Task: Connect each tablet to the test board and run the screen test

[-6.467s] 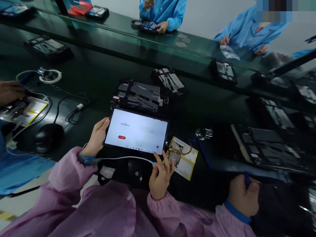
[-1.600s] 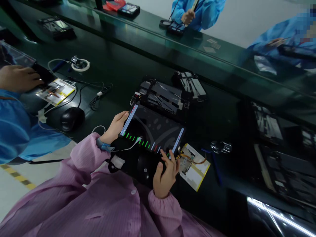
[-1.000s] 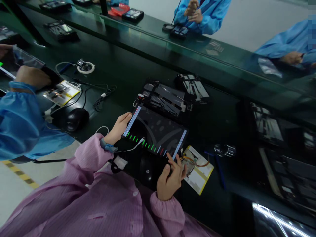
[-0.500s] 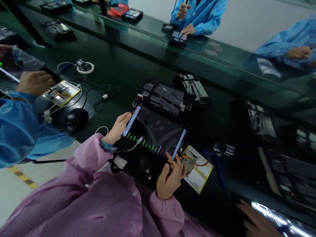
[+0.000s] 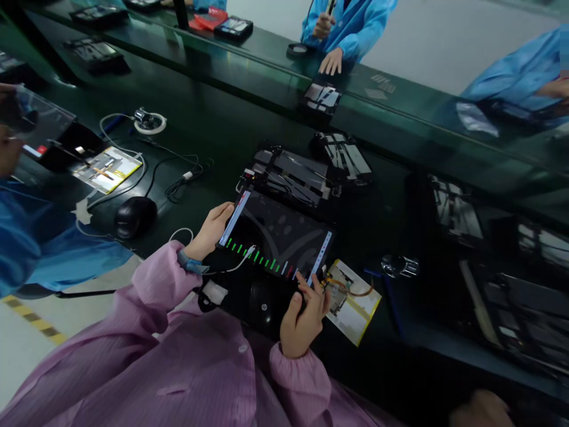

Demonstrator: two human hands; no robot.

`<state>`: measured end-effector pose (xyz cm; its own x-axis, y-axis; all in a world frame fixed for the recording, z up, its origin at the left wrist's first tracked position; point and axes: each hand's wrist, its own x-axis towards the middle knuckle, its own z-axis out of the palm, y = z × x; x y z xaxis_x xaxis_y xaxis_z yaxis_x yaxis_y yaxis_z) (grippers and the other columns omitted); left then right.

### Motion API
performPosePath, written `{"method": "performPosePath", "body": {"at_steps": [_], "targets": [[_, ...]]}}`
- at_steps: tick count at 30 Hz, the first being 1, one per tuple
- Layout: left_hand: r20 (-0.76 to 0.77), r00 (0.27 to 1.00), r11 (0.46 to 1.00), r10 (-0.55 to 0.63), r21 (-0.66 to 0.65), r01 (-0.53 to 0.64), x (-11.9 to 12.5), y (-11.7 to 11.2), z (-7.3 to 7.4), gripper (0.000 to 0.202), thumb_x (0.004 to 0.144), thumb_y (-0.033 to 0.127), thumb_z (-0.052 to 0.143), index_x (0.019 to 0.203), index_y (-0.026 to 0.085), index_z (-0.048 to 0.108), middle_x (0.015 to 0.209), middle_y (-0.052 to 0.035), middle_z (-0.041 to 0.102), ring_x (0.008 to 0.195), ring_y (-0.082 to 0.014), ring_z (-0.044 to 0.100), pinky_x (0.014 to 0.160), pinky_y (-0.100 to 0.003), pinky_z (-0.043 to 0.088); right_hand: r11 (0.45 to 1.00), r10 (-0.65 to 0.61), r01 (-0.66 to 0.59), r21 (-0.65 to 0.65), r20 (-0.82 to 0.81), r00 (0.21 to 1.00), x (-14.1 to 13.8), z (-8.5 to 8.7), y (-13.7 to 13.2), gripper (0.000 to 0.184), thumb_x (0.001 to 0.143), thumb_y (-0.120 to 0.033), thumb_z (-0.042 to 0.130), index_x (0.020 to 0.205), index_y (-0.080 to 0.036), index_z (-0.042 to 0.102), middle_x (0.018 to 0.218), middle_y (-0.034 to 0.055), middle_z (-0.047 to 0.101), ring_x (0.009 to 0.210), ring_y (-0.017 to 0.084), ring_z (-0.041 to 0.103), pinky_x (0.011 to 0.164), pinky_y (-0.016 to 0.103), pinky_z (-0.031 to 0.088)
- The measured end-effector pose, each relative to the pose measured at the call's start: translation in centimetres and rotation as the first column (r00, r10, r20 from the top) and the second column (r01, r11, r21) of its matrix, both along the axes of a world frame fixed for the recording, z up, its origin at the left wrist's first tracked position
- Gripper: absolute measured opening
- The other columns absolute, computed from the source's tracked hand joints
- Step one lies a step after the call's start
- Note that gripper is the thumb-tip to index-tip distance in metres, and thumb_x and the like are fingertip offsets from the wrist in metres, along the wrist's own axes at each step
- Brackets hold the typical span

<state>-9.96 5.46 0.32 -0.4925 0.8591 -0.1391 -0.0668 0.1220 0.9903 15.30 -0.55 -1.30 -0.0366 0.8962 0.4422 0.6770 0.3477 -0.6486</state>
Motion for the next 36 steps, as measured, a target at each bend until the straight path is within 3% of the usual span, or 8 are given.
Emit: {"method": "performPosePath", "body": {"at_steps": [21, 36], "targets": [[0.008, 1.000, 1.000, 0.011, -0.005, -0.011, 0.13, -0.04, -0.06, 0.026, 0.082, 0.045, 0.058, 0.079, 0.020, 0.062, 0.073, -0.0007, 0.056, 0.069, -0.0146, 0.052, 0.064, -0.027, 0.043, 0.999, 0.033, -0.034, 0.001, 0.028, 0.999, 0.02, 0.01, -0.08, 0.018, 0.094, -0.024, 0.037, 0.103, -0.017, 0.050, 0.112, 0.0112, 0.066, 0.129, 0.022, 0.045, 0.109, 0.055, 0.024], [0.000, 0.999, 0.999, 0.032, -0.010, -0.032, -0.03, -0.07, -0.60, 0.026, 0.081, 0.045, 0.059, 0.080, 0.019, 0.063, 0.076, -0.0014, 0.058, 0.072, -0.0151, 0.054, 0.066, -0.027, 0.044, 0.999, 0.049, -0.049, -0.004, 0.029, 0.998, 0.06, -0.15, -0.07, 0.016, 0.093, -0.025, 0.038, 0.099, -0.017, 0.051, 0.113, 0.0110, 0.065, 0.128, 0.024, 0.045, 0.109, 0.055, 0.024]]}}
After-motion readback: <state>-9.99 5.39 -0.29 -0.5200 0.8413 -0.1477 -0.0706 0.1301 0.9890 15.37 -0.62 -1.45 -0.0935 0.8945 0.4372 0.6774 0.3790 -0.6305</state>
